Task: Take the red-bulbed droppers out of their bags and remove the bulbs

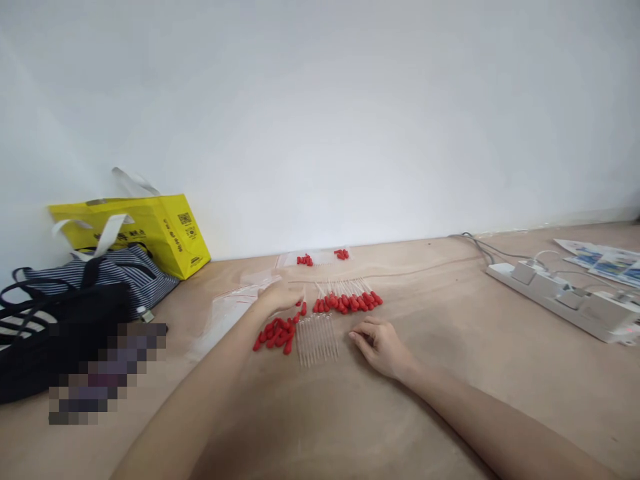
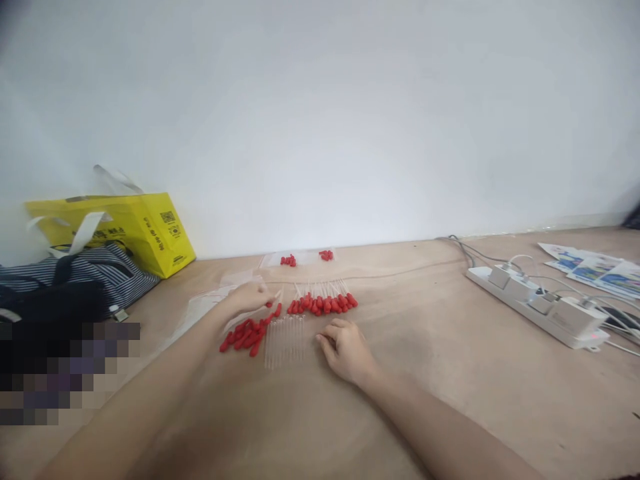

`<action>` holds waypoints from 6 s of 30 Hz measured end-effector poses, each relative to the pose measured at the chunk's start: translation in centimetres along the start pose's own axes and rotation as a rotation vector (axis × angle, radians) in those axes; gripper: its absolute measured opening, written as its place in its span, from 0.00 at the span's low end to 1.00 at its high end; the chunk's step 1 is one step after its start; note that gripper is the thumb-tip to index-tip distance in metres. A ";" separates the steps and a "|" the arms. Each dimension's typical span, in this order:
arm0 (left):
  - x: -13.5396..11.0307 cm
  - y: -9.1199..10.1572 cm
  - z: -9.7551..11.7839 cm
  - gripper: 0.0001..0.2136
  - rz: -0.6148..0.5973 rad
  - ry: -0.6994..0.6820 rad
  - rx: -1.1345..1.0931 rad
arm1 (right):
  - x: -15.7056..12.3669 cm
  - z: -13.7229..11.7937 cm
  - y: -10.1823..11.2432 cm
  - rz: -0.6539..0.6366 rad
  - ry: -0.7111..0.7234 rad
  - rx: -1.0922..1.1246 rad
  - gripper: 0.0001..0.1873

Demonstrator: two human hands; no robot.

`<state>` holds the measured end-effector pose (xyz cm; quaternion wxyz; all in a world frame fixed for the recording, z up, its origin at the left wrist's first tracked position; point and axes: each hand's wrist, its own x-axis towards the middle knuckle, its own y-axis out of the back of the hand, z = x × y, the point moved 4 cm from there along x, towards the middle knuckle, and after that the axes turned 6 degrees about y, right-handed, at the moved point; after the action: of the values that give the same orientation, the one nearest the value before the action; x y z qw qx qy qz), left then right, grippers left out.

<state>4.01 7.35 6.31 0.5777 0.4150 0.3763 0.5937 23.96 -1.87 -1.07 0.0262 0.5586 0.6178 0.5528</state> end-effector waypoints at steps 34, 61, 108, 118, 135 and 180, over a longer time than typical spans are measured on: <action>-10.2 -5.6 1.6 0.10 0.629 -0.887 0.075 | 1.0 -2.2 -1.0 0.201 0.660 -0.470 0.12; -11.3 -5.7 1.3 0.13 0.593 -0.972 0.070 | -0.2 -2.6 -0.9 0.106 0.672 -0.349 0.11; 0.1 -1.8 -2.2 0.13 0.052 0.066 0.089 | 0.7 -1.0 -0.1 0.217 0.137 0.088 0.09; 2.6 -3.0 0.2 0.06 0.030 0.118 0.301 | 0.5 0.3 0.3 0.223 0.088 0.107 0.09; -10.3 -4.4 1.1 0.09 0.645 -0.901 0.244 | 1.0 -2.5 -0.6 0.137 0.436 -0.343 0.14; -9.0 -2.8 -1.7 0.11 0.575 -0.607 -0.126 | -0.4 1.6 0.1 0.050 0.123 -0.365 0.14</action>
<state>3.39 -1.47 2.52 0.4974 0.6230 0.0207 0.6034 25.26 -1.16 -1.84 0.0755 0.5251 0.4937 0.6891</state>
